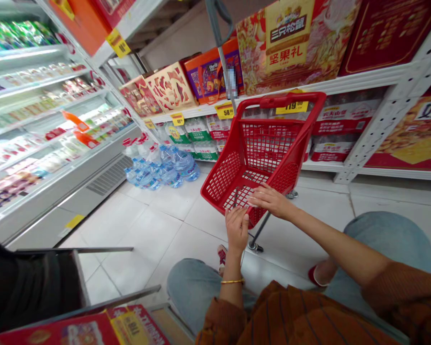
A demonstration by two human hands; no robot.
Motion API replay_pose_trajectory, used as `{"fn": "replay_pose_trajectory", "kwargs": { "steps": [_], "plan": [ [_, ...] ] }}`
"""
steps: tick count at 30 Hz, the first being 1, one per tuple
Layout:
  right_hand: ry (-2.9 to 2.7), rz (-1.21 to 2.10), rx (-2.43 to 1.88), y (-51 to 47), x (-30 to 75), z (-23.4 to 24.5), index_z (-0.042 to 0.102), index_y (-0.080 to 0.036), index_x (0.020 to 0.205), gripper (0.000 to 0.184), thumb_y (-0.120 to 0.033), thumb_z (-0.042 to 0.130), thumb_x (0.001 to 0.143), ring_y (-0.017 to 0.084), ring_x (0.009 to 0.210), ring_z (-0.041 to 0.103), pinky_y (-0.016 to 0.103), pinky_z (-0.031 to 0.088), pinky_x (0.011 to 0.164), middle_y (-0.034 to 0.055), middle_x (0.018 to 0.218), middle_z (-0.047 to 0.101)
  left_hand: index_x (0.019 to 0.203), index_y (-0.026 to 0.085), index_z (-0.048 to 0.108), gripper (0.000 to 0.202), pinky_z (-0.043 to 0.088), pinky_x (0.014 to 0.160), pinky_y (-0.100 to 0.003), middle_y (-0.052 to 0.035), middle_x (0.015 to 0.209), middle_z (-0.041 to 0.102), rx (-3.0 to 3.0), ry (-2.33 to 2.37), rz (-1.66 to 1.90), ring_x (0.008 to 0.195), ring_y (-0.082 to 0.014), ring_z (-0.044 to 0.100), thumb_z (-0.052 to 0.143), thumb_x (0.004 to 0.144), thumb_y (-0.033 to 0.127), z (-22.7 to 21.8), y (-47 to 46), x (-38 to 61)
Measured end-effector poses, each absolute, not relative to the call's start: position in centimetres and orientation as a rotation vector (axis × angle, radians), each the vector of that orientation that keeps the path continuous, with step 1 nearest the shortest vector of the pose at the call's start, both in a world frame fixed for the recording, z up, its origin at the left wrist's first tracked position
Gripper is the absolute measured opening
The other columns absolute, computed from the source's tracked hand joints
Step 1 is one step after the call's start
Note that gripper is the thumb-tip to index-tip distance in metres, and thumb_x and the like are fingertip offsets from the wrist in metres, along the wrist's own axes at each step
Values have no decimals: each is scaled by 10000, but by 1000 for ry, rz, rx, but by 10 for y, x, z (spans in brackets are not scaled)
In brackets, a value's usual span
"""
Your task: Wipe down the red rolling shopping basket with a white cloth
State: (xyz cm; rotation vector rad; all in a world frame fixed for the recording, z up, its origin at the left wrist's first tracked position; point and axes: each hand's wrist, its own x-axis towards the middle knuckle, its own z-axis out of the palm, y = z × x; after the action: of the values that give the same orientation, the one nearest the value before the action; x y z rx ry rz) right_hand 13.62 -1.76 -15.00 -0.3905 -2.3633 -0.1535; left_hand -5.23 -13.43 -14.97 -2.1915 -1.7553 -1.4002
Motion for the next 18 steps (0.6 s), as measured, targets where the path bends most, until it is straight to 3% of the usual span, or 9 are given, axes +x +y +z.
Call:
{"fn": "replay_pose_trajectory", "kwargs": {
  "steps": [9,18],
  "plan": [
    [-2254,-40,-576,10,156,-151,533,-259,1334,379,-227,349,1004,210,1321,441,532,294,1147,65,1224,651,1072,194,678,292,311,1083,-483,-71,1042,736,-2156,-1730,-1415,1060,-206,620,419,972,285,-150,-133,-50],
    [-2323,36,-448,-42,118,-152,532,-252,1336,382,-220,340,1007,199,1298,462,503,340,1138,52,1226,648,1051,175,664,296,317,1074,-473,-85,1036,722,-2119,-1745,-1368,1034,-205,620,391,979,265,-150,-136,-46]
  ]
}}
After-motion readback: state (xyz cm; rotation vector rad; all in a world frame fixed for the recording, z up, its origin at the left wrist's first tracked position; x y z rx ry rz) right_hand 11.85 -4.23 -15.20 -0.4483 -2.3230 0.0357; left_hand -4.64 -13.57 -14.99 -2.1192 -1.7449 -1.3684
